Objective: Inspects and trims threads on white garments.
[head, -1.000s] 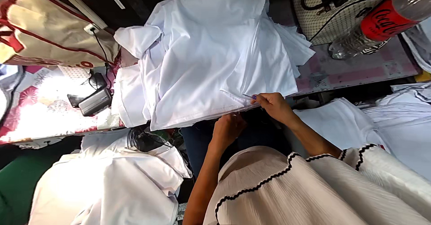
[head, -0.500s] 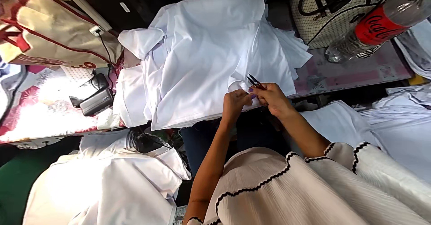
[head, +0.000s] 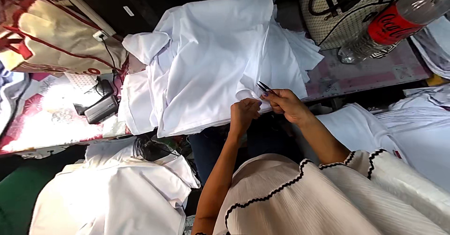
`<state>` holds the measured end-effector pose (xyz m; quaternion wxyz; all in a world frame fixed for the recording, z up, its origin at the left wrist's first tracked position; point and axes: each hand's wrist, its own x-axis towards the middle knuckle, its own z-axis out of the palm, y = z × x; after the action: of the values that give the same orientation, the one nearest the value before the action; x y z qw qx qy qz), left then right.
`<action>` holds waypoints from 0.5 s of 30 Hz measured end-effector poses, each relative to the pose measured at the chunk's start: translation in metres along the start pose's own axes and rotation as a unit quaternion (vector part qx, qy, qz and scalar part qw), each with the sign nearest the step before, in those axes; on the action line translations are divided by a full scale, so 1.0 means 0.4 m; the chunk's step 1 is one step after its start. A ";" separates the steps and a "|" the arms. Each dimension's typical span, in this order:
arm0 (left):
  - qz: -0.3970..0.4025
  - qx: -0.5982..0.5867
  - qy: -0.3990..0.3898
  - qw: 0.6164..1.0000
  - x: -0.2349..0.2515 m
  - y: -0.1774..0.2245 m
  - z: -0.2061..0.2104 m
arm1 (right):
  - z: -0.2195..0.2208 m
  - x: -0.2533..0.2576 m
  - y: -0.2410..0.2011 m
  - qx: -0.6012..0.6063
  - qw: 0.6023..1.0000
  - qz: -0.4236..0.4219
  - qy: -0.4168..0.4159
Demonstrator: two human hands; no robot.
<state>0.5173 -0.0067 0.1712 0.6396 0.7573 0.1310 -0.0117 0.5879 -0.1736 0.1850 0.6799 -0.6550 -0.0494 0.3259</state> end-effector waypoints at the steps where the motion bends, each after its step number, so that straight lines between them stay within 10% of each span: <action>1: -0.005 -0.023 0.001 1.000 -0.007 -0.013 -0.005 | -0.017 -0.008 -0.003 -0.016 1.000 -0.002 -0.012; 15: -0.053 -0.072 0.001 0.996 -0.042 -0.033 -0.017 | 0.006 -0.015 0.022 -0.157 0.984 0.081 0.006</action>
<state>0.4974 -0.0012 0.1627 0.6912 0.7010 0.1722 -0.0354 0.5786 -0.1751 0.1794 0.5401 -0.7575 -0.0426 0.3641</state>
